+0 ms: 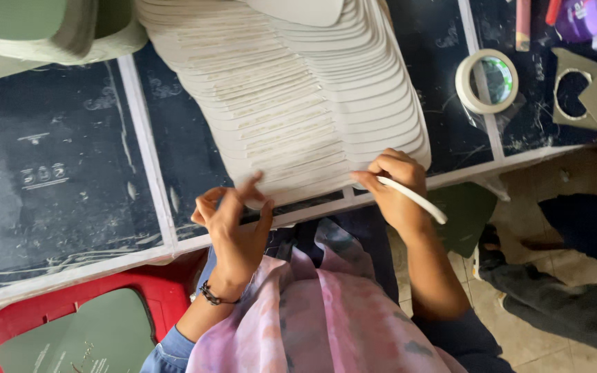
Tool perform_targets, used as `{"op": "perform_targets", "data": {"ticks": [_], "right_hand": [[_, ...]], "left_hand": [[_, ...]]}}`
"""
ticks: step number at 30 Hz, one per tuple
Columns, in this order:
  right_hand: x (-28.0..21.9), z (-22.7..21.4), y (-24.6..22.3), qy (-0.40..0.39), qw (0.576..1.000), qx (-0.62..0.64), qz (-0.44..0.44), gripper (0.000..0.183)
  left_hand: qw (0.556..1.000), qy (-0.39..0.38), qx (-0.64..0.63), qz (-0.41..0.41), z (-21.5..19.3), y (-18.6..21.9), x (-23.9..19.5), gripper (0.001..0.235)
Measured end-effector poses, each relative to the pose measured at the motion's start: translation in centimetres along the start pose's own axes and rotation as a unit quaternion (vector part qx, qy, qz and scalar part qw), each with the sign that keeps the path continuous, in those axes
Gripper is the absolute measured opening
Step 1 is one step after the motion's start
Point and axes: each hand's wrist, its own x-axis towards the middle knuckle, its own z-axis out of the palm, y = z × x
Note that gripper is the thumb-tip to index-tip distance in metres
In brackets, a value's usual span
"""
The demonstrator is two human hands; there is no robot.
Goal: The person applies a strip of white tape to the edge of a stack of white paper cutouts. They use their hands to smooth the tape down along the edge of the stack.
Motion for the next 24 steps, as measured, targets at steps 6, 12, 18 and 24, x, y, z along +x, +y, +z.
{"op": "perform_targets", "data": {"ticks": [6,12,18,24], "right_hand": [[-0.4,1.0,0.4,0.046,0.997,-0.058,-0.025,0.044],[-1.2,0.1,1.3,-0.017,0.996,-0.053,-0.065,0.035],[-1.0,-1.7,-0.9,0.023,0.980,-0.110,-0.163,0.019],[0.4,0.2,0.3,0.055,0.962,-0.146,-0.223,0.016]], "left_hand": [[0.971,-0.070,-0.008,0.230,0.3,3.2,0.5,0.038],[0.951,-0.109,-0.011,0.289,4.4,5.0,-0.4,0.042],[0.954,-0.128,0.034,0.270,2.7,3.6,-2.0,0.053],[0.950,-0.129,0.044,0.282,1.5,5.2,-0.4,0.041]]}}
